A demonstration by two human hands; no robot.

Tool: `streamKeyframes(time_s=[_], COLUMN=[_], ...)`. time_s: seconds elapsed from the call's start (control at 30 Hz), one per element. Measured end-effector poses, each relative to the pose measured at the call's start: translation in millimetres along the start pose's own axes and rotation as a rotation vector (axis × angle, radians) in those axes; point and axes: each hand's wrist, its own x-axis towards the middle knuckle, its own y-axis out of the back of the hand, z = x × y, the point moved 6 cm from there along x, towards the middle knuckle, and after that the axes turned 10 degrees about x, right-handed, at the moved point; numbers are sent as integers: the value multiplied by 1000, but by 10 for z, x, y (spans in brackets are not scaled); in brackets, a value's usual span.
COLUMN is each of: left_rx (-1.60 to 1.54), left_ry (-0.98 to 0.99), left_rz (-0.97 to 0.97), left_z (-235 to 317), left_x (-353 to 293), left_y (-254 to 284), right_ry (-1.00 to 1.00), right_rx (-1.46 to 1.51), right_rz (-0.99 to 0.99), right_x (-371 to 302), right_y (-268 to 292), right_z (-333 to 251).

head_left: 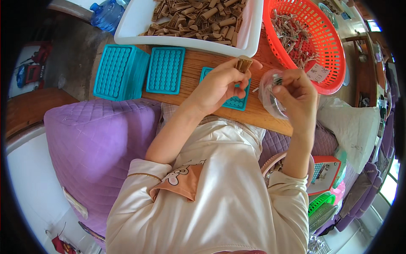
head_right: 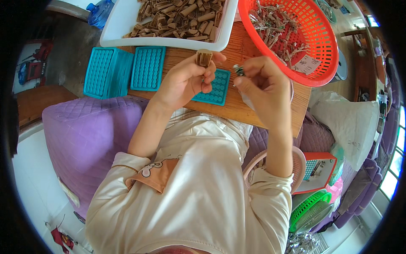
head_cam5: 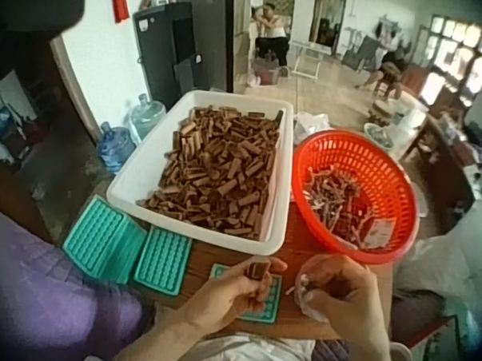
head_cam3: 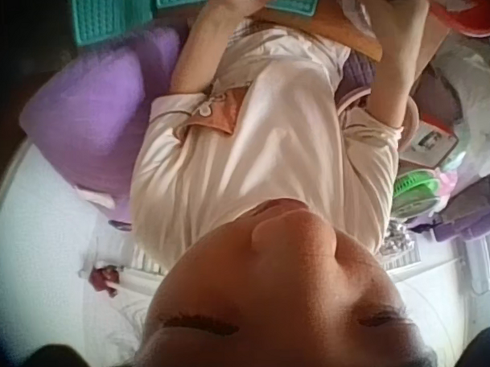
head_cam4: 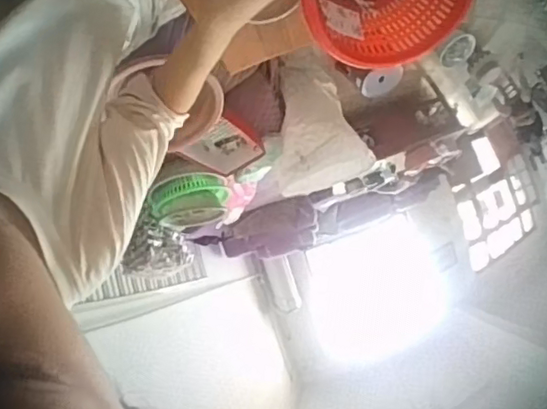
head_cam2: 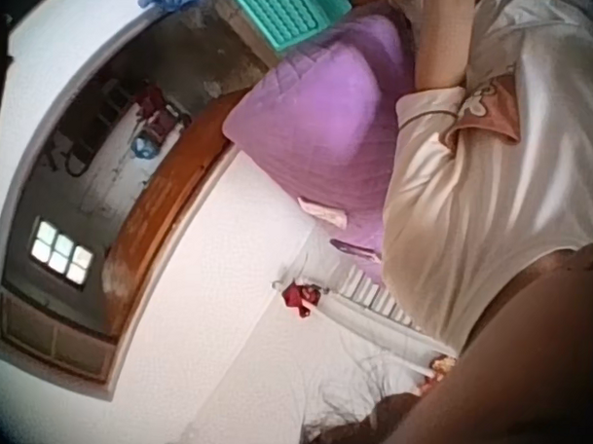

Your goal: The person assembles small metal contacts and plastic discs into cylindrical housings by hand at a low table.

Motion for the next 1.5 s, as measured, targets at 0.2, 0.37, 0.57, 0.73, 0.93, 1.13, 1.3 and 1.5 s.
streamKeyframes(time_s=[0.2, 0.37, 0.57, 0.73, 0.93, 1.13, 1.3, 1.5], left_rx=[-246, 92, 253, 221, 108, -3, 120, 410], left_ry=[-62, -256, -301, -295, -310, -329, -319, -484], left_rz=[28, 293, 260, 328, 269, 239, 335, 454], left_z=[-197, -165, -124, -82, -104, -114, -58, 98], left_x=[-161, -302, -429, -492, -509, -525, -562, -587], left_y=[87, 133, 125, 156, 109, 95, 111, -2], right_ry=[78, 187, 335, 481, 470, 521, 555, 563], right_rx=[-85, -82, -190, -377, -316, -379, -397, -373], right_rz=[144, 258, 232, 78, -4, 2, 28, 134], right_x=[-147, -193, -241, -265, -297, -339, -357, -378], right_y=[-295, -498, -615, -726, -754, -769, -745, -723], right_z=[195, 201, 194, 11, 76, 52, 83, 9])
